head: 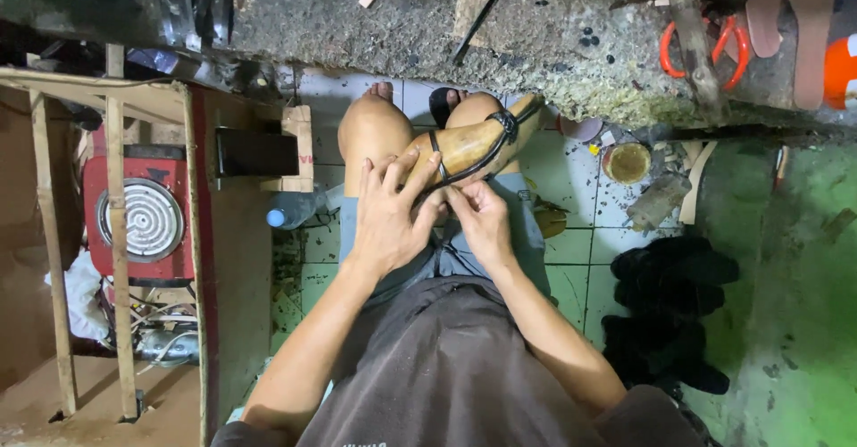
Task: A person is manually assembling a sandal by attaching straps to the sole using a hammer and small nails.
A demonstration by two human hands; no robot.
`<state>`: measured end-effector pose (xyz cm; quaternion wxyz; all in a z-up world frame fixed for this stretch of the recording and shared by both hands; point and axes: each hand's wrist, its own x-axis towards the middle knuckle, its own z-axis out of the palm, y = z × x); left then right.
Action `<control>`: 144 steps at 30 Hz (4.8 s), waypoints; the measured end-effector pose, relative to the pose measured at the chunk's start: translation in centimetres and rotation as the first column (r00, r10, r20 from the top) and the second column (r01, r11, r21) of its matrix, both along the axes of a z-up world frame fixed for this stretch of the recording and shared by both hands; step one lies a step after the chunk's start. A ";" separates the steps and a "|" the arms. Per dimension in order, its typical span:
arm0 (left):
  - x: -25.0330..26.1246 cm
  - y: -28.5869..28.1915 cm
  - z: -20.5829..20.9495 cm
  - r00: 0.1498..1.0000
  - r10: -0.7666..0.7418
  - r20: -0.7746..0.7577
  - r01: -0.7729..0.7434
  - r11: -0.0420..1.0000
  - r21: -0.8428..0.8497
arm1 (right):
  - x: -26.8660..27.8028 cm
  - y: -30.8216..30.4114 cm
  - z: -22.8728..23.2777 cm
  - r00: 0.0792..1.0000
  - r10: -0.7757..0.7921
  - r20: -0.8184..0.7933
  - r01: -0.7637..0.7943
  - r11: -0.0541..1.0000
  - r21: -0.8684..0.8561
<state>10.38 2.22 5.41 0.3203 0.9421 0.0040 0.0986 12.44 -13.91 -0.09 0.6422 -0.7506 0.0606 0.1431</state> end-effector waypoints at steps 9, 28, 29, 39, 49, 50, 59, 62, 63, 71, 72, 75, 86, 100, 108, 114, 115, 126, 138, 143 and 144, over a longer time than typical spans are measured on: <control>1.3 0.2 -3.3 0.999 -0.023 0.046 0.019 0.997 0.079 | -1.2 -0.3 1.8 0.990 -0.021 -0.137 0.047 0.982 0.185; -1.2 2.6 5.6 0.825 0.234 0.515 -0.038 0.931 -0.364 | 4.9 -3.4 6.7 0.478 0.334 0.813 0.165 0.874 -0.456; 0.1 2.3 6.4 0.899 0.083 0.430 0.005 0.980 -0.199 | 4.9 -3.1 5.4 0.349 0.458 0.818 0.205 0.814 -0.543; 3.0 -0.9 4.5 0.935 -0.355 -0.019 0.342 0.883 0.321 | 1.2 -3.6 6.0 0.334 0.565 0.754 0.127 0.766 -0.630; 1.2 -2.0 3.6 0.937 -0.323 0.132 0.260 0.899 0.352 | -1.6 -5.4 6.6 0.972 0.011 -0.236 0.037 0.980 0.196; 1.3 -2.1 3.7 0.936 -0.325 0.136 0.259 0.897 0.359 | -1.4 -5.2 6.1 0.980 -0.001 -0.201 0.049 0.971 0.236; 1.1 -2.0 3.2 0.958 -0.272 0.088 0.221 0.900 0.374 | -2.0 -5.2 7.0 0.993 0.036 -0.112 -0.023 0.994 0.111; 1.0 -2.1 3.1 0.956 -0.278 0.094 0.223 0.898 0.379 | -2.8 -5.5 6.8 0.988 0.039 -0.148 -0.033 0.999 0.043; 1.3 -2.0 3.2 0.956 -0.275 0.107 0.215 0.897 0.385 | -2.6 -5.4 7.1 0.994 0.044 -0.102 -0.042 0.999 0.024; 1.6 -1.9 2.9 0.968 -0.242 0.070 0.207 0.923 0.324 | -2.7 -5.0 5.0 0.981 0.077 0.176 -0.047 0.985 -0.166; 1.6 -1.9 3.0 0.969 -0.240 0.062 0.210 0.928 0.309 | -2.7 -4.9 4.6 0.975 0.079 0.206 -0.037 0.979 -0.201; 1.9 -1.9 3.3 0.971 -0.239 -0.022 0.237 0.941 0.244 | -2.7 -4.7 4.1 0.960 0.095 0.264 -0.026 0.967 -0.254; 5.2 -1.4 4.4 0.950 -0.191 -0.248 0.246 0.945 0.216 | 2.2 -5.1 11.7 0.943 0.322 -0.089 -0.334 0.901 -0.277; 9.7 2.3 2.5 0.949 -0.275 -0.155 0.282 0.959 0.026 | 22.9 -15.2 11.1 0.999 -0.016 -0.036 -0.025 0.434 -0.900; 10.0 2.7 2.6 0.872 -0.074 -0.483 0.096 0.995 0.022 | 5.0 -10.7 6.2 0.806 0.199 0.557 0.050 0.915 -0.400; 10.0 2.6 3.8 0.842 -0.073 -0.534 0.121 0.991 0.054 | 1.9 -6.7 11.1 0.851 0.290 0.438 -0.033 0.861 -0.507; 10.0 2.6 3.3 0.842 -0.068 -0.536 0.115 0.992 0.055 | 1.6 -6.6 11.8 0.850 0.294 0.437 -0.038 0.862 -0.506; 10.3 1.7 1.6 0.838 0.040 -0.544 0.095 0.971 0.218 | -1.1 -6.2 12.1 0.872 0.487 0.053 -0.248 0.532 -0.809; 8.9 1.0 1.2 0.824 0.101 -0.557 0.034 0.973 0.227 | -3.4 -7.4 5.2 0.788 0.208 0.580 0.030 0.927 -0.373; 9.2 0.5 1.5 0.847 0.115 -0.519 0.016 0.971 0.240 | -0.3 -5.3 8.4 0.867 0.312 0.388 -0.076 0.853 -0.517; 9.0 0.4 1.8 0.840 0.121 -0.528 0.012 0.971 0.241 | 0.3 -4.7 11.3 0.832 0.294 0.471 -0.028 0.869 -0.493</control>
